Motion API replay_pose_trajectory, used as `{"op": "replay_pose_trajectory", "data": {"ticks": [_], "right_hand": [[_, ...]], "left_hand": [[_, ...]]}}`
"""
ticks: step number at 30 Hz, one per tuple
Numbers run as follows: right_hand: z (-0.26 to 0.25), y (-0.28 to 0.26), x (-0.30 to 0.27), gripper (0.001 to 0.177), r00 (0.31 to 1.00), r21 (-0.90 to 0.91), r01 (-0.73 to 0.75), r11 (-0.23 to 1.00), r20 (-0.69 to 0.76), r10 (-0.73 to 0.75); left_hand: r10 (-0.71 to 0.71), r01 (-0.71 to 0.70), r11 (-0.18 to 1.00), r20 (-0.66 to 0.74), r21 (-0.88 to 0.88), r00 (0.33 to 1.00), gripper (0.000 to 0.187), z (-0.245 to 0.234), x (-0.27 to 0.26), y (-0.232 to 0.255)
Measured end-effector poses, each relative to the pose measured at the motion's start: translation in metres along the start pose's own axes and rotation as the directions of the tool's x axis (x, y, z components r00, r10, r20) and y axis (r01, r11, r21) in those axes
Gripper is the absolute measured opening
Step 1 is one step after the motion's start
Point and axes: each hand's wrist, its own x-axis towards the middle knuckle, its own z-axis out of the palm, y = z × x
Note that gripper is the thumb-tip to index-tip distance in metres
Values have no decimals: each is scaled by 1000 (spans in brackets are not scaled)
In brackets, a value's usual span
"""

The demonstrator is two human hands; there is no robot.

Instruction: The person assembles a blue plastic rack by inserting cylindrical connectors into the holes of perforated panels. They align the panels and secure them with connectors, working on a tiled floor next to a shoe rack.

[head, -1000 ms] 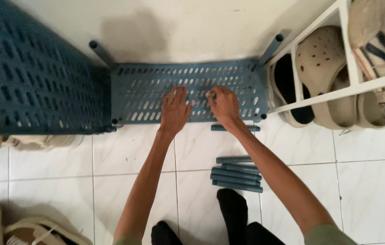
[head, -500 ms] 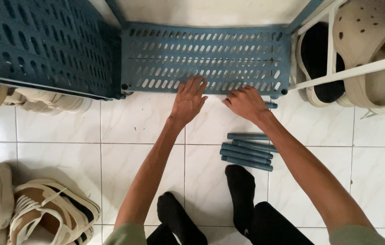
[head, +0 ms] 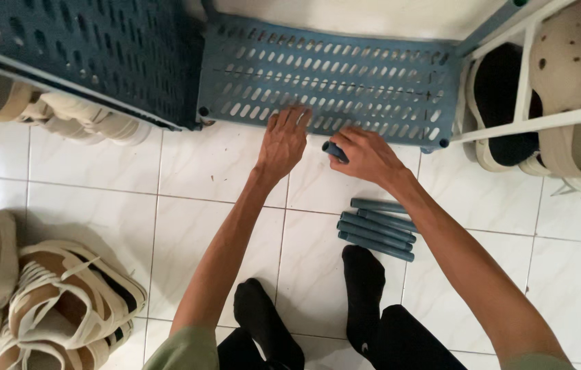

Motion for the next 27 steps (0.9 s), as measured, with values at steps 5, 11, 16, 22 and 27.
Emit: {"op": "replay_pose_trajectory", "data": {"ticks": [5, 11, 16, 22, 27], "right_hand": [[-9, -27, 58, 32, 985, 174, -168, 970, -3, 171], [13, -64, 108, 40, 981, 475, -115, 872, -81, 174], [29, -85, 146, 31, 918, 565, 70, 822, -360, 169], [40, -100, 175, 30, 928, 636, 39, 771, -309, 209], [48, -110, 187, 27, 933, 642, -7, 767, -273, 236]], "left_hand": [[-144, 151, 988, -137, 44, 980, 43, -30, -18, -30], [-346, 376, 924, -263, 70, 901, 47, -59, -54, -57], [-489, 506, 862, -331, -40, 807, 66, -63, -76, -73], [-616, 579, 788, -252, -210, 747, 75, -44, -74, -92], [-587, 533, 809, -288, -246, 757, 72, -35, -72, -103]]}}
